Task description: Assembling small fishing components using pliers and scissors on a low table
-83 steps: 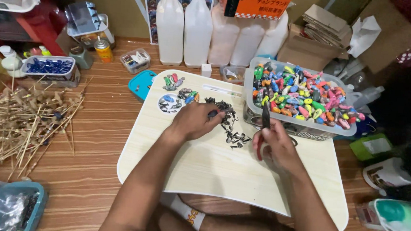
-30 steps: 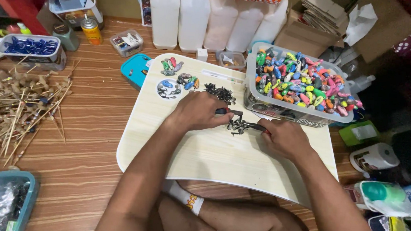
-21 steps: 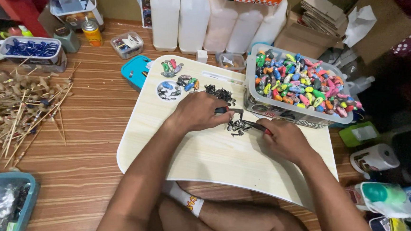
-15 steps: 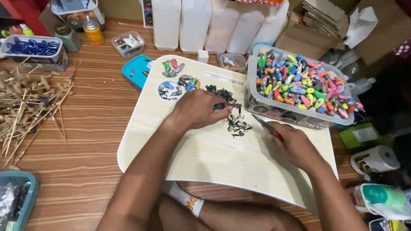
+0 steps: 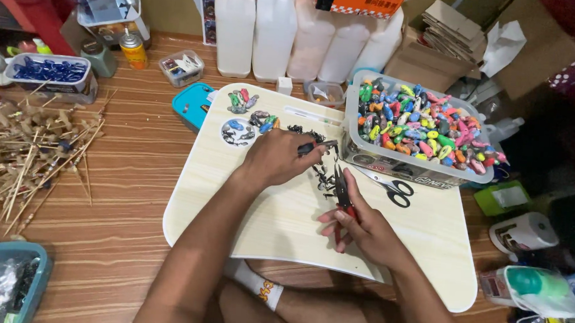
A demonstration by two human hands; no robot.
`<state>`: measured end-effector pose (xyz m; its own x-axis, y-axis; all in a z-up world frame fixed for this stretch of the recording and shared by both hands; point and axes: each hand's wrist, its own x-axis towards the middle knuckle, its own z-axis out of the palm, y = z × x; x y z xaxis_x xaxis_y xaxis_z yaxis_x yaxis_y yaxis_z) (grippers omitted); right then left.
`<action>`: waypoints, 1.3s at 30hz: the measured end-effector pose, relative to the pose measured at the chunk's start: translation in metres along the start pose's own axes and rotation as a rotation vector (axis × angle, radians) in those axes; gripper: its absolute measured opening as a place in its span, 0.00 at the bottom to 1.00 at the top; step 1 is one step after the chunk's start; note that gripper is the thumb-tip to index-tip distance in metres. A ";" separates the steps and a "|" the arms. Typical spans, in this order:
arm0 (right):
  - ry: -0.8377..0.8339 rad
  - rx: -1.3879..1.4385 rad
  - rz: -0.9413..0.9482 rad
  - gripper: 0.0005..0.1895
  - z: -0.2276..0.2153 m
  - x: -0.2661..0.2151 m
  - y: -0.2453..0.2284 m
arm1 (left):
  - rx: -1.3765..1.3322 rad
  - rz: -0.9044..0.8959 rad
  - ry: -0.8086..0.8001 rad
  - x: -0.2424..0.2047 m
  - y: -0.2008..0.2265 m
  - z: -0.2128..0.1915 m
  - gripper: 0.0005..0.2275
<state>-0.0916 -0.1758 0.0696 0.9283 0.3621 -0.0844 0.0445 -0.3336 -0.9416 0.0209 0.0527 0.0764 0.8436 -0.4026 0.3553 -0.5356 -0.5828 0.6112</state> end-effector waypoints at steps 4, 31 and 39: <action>0.021 0.035 -0.004 0.42 0.001 0.012 0.009 | -0.034 0.010 -0.014 -0.001 0.001 -0.003 0.18; 0.163 0.252 -0.281 0.33 0.003 0.040 0.045 | -0.011 0.069 0.070 0.005 -0.002 0.017 0.23; 0.115 0.381 -0.260 0.32 0.004 0.033 0.033 | 0.001 0.145 0.125 0.004 -0.008 0.020 0.23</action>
<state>-0.0607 -0.1711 0.0341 0.9400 0.2858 0.1863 0.1622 0.1062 -0.9810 0.0282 0.0414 0.0588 0.7559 -0.3916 0.5246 -0.6517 -0.5262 0.5463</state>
